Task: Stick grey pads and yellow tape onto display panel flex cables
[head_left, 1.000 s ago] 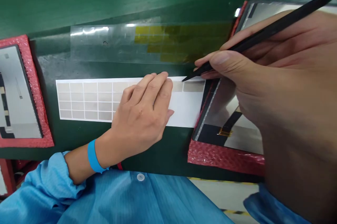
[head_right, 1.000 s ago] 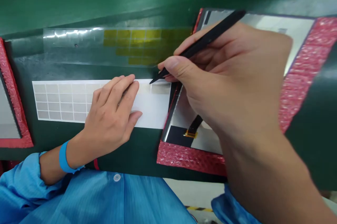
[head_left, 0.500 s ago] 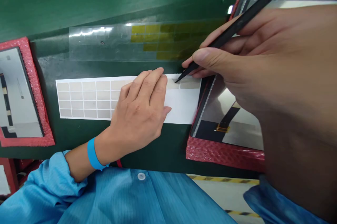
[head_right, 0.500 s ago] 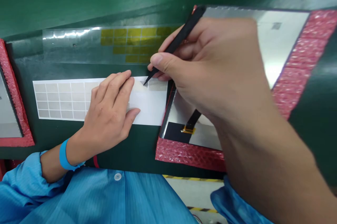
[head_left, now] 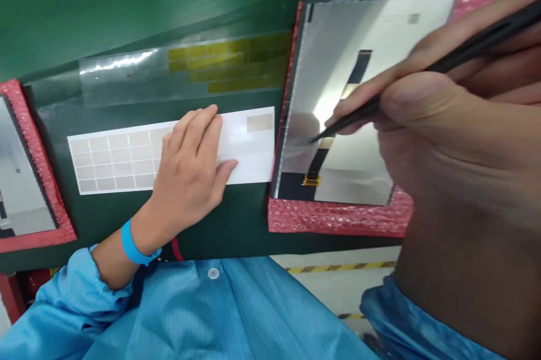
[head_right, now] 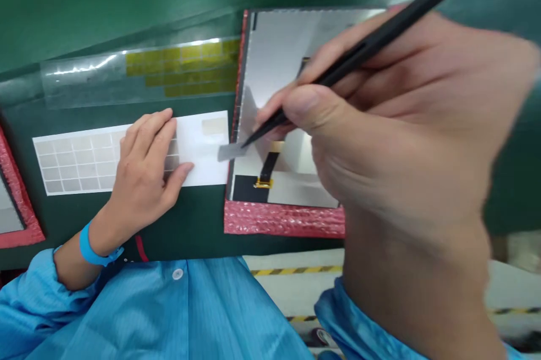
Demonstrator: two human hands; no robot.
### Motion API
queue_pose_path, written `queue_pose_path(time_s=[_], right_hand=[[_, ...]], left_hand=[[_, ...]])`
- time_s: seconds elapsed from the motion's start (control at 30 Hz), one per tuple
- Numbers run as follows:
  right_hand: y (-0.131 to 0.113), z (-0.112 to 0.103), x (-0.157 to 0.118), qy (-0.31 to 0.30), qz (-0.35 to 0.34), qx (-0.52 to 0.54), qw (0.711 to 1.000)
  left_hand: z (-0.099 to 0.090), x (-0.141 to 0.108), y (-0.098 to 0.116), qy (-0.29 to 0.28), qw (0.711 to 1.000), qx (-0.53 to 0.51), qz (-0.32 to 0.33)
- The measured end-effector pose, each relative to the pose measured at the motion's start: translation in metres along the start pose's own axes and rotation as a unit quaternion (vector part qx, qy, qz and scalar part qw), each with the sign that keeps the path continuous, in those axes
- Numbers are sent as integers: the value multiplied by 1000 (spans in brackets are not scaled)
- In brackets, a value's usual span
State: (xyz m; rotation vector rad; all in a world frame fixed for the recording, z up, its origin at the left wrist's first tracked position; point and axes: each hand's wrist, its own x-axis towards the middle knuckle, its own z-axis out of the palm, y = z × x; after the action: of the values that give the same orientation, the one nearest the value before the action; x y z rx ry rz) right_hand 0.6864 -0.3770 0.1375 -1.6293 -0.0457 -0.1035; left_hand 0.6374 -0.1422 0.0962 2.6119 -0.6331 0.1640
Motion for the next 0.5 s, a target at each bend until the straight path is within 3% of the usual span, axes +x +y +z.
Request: queue_pose_path(time_s=[0.1, 0.2, 0.33, 0.5], right_hand=[[2, -34, -21, 26, 50, -22, 998], [7, -53, -41, 55, 133, -52, 988], [14, -58, -48, 46, 160, -80, 983], [22, -60, -39, 19, 201, -93, 975]], left_hand=[[-4, 0, 14, 43, 998, 22, 33], [-5, -1, 47, 75, 995, 33, 54], [12, -1, 86, 55, 997, -26, 45], [34, 1, 91, 46, 997, -48, 43]])
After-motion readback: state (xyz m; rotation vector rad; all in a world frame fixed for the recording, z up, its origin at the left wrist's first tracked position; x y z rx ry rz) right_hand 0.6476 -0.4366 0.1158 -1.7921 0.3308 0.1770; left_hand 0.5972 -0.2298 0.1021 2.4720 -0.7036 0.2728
